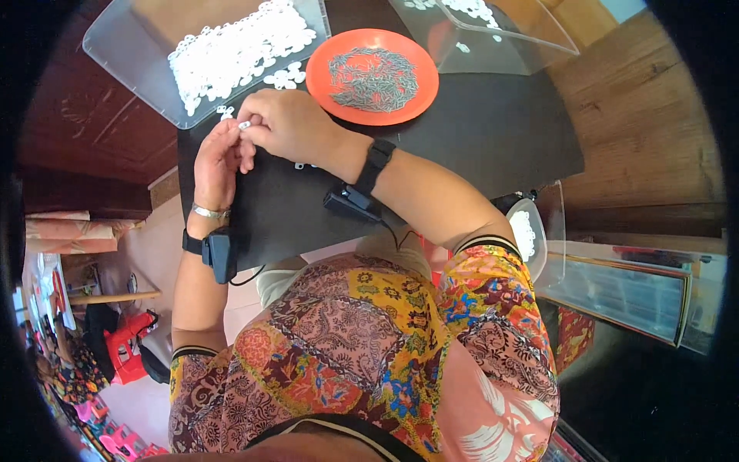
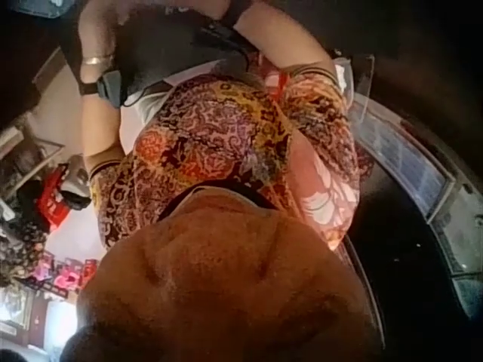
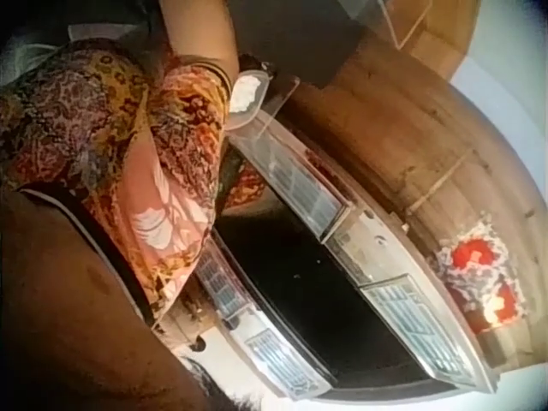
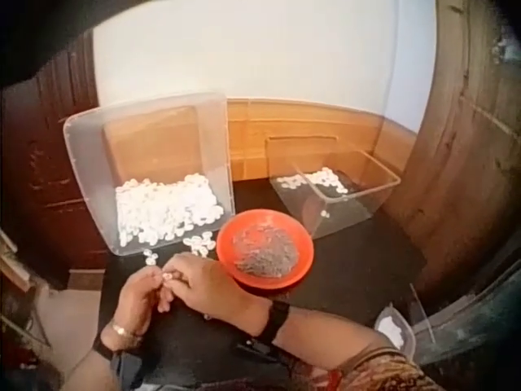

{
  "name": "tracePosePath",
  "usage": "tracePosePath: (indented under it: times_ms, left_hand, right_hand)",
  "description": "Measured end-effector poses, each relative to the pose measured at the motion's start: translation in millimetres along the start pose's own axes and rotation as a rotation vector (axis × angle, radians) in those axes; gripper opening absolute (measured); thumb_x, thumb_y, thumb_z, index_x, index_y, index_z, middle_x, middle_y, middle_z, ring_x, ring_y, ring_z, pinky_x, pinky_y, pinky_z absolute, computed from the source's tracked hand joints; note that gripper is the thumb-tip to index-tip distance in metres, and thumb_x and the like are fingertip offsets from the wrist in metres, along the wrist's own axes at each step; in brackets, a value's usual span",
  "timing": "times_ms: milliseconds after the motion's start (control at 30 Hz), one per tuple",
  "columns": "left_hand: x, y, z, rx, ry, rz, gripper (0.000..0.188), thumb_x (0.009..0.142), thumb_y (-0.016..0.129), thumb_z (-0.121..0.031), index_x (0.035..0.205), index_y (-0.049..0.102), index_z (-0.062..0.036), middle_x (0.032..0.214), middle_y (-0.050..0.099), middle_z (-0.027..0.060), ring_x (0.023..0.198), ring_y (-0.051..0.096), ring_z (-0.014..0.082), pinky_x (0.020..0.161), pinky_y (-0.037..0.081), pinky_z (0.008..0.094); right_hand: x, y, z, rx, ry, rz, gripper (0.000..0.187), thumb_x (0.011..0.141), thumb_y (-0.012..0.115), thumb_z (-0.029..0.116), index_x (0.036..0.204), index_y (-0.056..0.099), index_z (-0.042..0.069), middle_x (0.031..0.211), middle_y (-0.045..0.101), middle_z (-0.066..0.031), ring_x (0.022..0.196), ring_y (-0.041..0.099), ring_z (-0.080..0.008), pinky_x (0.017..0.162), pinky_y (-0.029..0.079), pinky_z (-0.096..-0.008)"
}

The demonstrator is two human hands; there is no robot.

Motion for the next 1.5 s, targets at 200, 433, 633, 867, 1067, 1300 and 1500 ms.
tracePosePath:
  times_ms: [200, 433, 633, 867, 1067, 1300, 1500]
  left_hand:
    - [-0.9, 4.4, -2.4, 0.050, 0.017, 0.009, 0.020, 0.094, 0.043, -0.022, 0.088, 0.054, -0.0063, 0.066, 0.057, 0.0027, 0.051, 0.050, 0.0080, 0.046, 0.037, 0.0187]
    - [-0.2, 3.0, 0.0, 0.062, 0.004, 0.027, 0.021, 0.094, 0.043, -0.022, 0.085, 0.055, -0.0067, 0.065, 0.057, 0.0022, 0.051, 0.051, 0.0077, 0.046, 0.037, 0.0186]
    - [-0.3, 2.4, 1.1, 0.085, -0.010, 0.026, 0.022, 0.093, 0.042, -0.022, 0.083, 0.054, -0.0075, 0.065, 0.057, 0.0019, 0.051, 0.051, 0.0075, 0.046, 0.037, 0.0186]
    - [0.4, 2.2, 1.7, 0.086, -0.022, 0.021, 0.021, 0.093, 0.042, -0.022, 0.084, 0.054, -0.0076, 0.065, 0.057, 0.0016, 0.051, 0.051, 0.0075, 0.046, 0.037, 0.0186]
    - [1.6, 3.5, 2.0, 0.085, -0.026, 0.016, 0.021, 0.093, 0.042, -0.022, 0.085, 0.054, -0.0073, 0.065, 0.056, 0.0017, 0.051, 0.051, 0.0074, 0.046, 0.037, 0.0185]
    - [0.8, 1.9, 2.7, 0.097, -0.021, 0.021, 0.022, 0.093, 0.042, -0.022, 0.086, 0.055, -0.0063, 0.065, 0.057, 0.0020, 0.050, 0.050, 0.0076, 0.046, 0.037, 0.0190]
    - [1.6, 1.5, 3.5, 0.086, -0.029, 0.006, 0.021, 0.093, 0.042, -0.022, 0.086, 0.055, -0.0063, 0.065, 0.057, 0.0018, 0.050, 0.050, 0.0077, 0.046, 0.037, 0.0190]
  right_hand:
    - [-1.4, 0.8, -0.6, -0.002, -0.058, -0.010, 0.013, 0.078, 0.063, 0.011, 0.086, 0.060, 0.001, 0.076, 0.061, -0.0108, 0.066, 0.064, -0.0192, 0.059, 0.049, -0.0293]
    - [-3.4, 3.2, -1.7, 0.009, -0.038, 0.020, 0.012, 0.078, 0.063, 0.010, 0.084, 0.058, 0.001, 0.076, 0.061, -0.0110, 0.065, 0.064, -0.0190, 0.058, 0.049, -0.0288]
    - [-4.2, 5.6, -4.6, 0.020, -0.041, 0.026, 0.012, 0.078, 0.063, 0.010, 0.084, 0.059, 0.000, 0.076, 0.062, -0.0113, 0.064, 0.064, -0.0189, 0.058, 0.049, -0.0288]
    - [-3.7, 4.5, -3.9, 0.005, -0.029, 0.048, 0.013, 0.078, 0.063, 0.011, 0.084, 0.058, 0.000, 0.076, 0.062, -0.0114, 0.065, 0.064, -0.0192, 0.058, 0.050, -0.0294]
    - [-3.9, 3.4, -5.5, 0.002, -0.023, 0.058, 0.014, 0.078, 0.063, 0.011, 0.085, 0.058, 0.001, 0.075, 0.062, -0.0113, 0.065, 0.064, -0.0194, 0.058, 0.049, -0.0297]
    - [-3.8, 3.5, -2.3, 0.014, -0.011, 0.069, 0.013, 0.078, 0.063, 0.011, 0.085, 0.058, 0.001, 0.074, 0.062, -0.0105, 0.065, 0.064, -0.0191, 0.058, 0.049, -0.0294]
    - [-3.4, 4.9, -4.5, 0.002, -0.022, 0.044, 0.013, 0.078, 0.063, 0.011, 0.085, 0.058, 0.001, 0.073, 0.063, -0.0099, 0.064, 0.063, -0.0188, 0.058, 0.049, -0.0287]
Point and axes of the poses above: each hand's wrist, its own x-axis towards the middle knuckle, its own y-axis out of the palm, z = x × y, the point moved 3 cm from there along x, towards the middle knuckle
